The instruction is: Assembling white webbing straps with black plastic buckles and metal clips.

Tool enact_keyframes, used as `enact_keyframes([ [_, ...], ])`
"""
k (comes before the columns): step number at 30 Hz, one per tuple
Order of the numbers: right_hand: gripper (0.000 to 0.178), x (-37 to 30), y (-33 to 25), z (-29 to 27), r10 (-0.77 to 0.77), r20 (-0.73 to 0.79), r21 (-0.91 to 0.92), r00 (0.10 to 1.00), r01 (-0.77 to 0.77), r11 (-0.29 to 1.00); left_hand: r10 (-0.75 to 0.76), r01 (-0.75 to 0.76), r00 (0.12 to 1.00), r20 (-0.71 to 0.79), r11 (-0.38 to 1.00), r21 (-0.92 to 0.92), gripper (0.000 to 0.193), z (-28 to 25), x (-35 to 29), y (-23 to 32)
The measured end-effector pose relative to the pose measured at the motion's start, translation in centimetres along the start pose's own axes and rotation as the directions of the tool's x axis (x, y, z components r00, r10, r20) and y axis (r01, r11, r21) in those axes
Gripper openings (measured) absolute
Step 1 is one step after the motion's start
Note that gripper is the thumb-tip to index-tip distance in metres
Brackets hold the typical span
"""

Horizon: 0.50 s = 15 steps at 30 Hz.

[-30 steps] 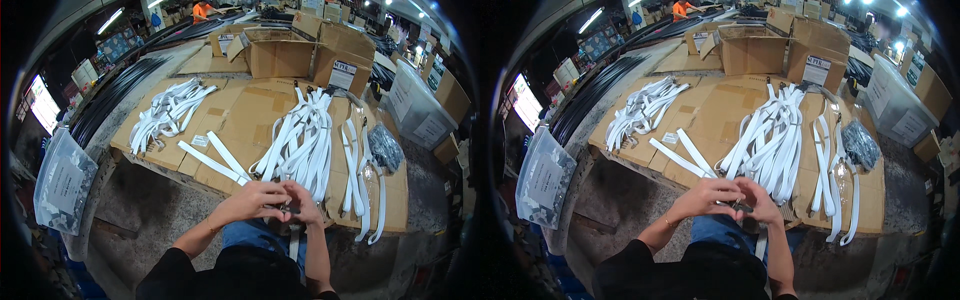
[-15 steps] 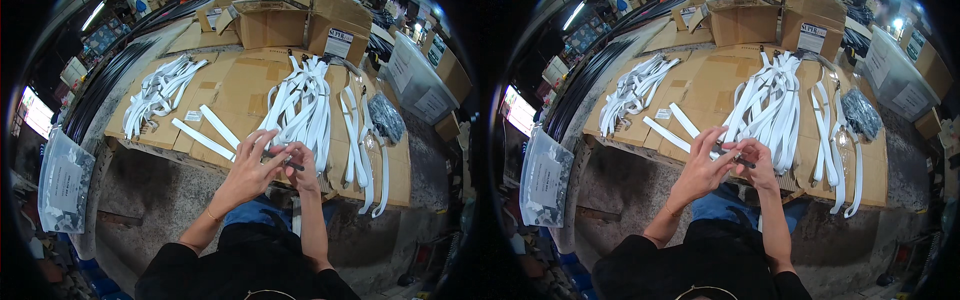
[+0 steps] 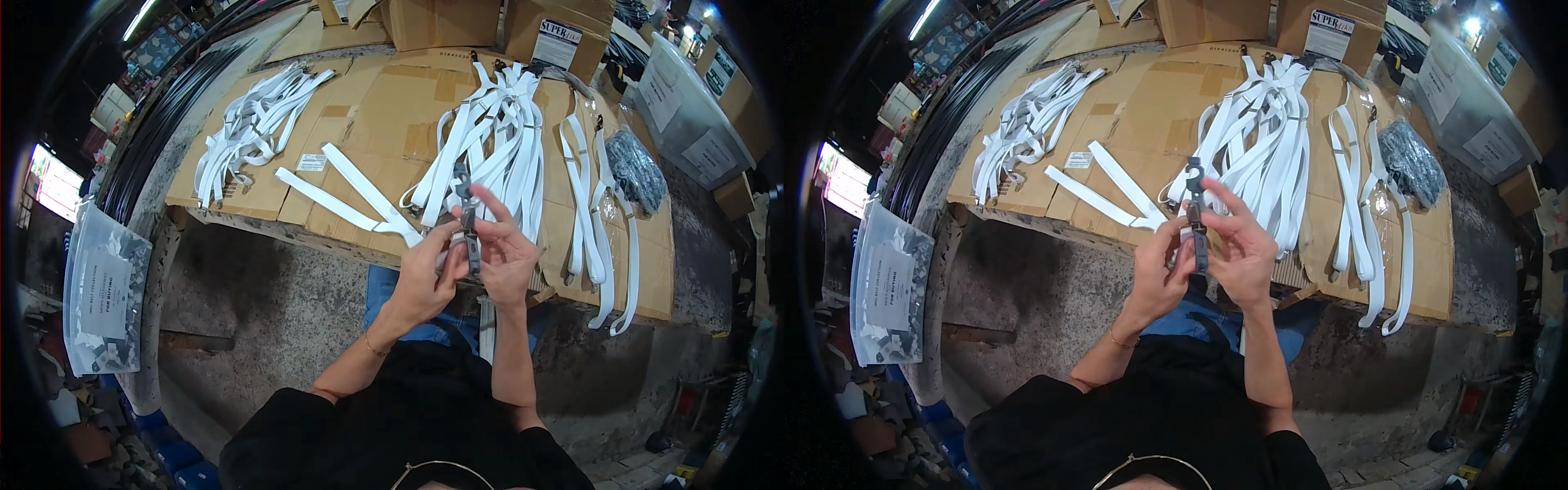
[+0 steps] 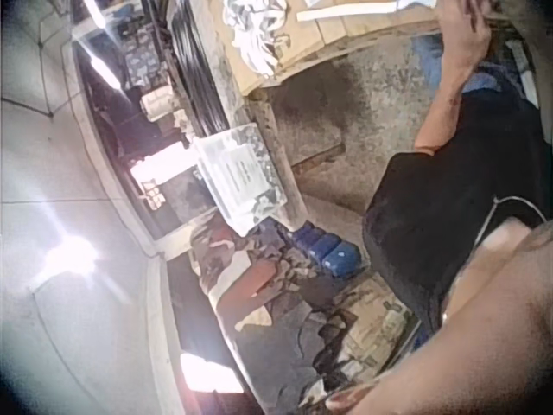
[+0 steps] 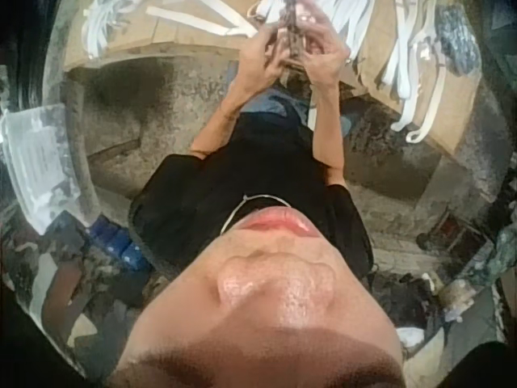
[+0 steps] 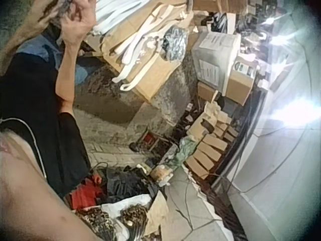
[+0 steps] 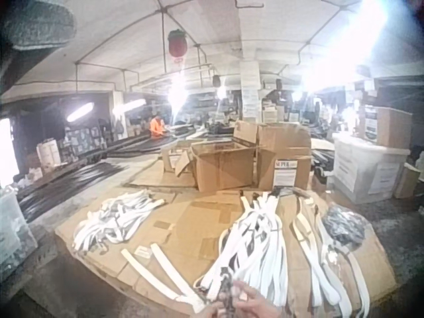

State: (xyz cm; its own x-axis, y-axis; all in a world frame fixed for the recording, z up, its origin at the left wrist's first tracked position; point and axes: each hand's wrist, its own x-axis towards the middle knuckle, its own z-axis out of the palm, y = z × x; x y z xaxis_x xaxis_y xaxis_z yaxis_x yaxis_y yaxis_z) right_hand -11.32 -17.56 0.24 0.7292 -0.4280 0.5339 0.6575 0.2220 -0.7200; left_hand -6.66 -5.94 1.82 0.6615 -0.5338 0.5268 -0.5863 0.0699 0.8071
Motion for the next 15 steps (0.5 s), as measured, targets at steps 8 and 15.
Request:
enact_keyframes([
  [8, 0.065, 0.0, -1.2, -1.3, 0.051, 0.043, 0.101, 0.998, -0.055, 0.993, -0.061, 0.050, 0.962, 0.268, 0.998, 0.046, 0.030, -0.4, 0.4, 1.1],
  [15, 0.097, 0.2, -3.9, 0.3, 0.083, -0.193, 0.128, 0.978, -0.059, 0.990, -0.138, 0.131, 0.955, 0.264, 0.990, 0.046, 0.020, 0.3, 0.8, 1.8],
])
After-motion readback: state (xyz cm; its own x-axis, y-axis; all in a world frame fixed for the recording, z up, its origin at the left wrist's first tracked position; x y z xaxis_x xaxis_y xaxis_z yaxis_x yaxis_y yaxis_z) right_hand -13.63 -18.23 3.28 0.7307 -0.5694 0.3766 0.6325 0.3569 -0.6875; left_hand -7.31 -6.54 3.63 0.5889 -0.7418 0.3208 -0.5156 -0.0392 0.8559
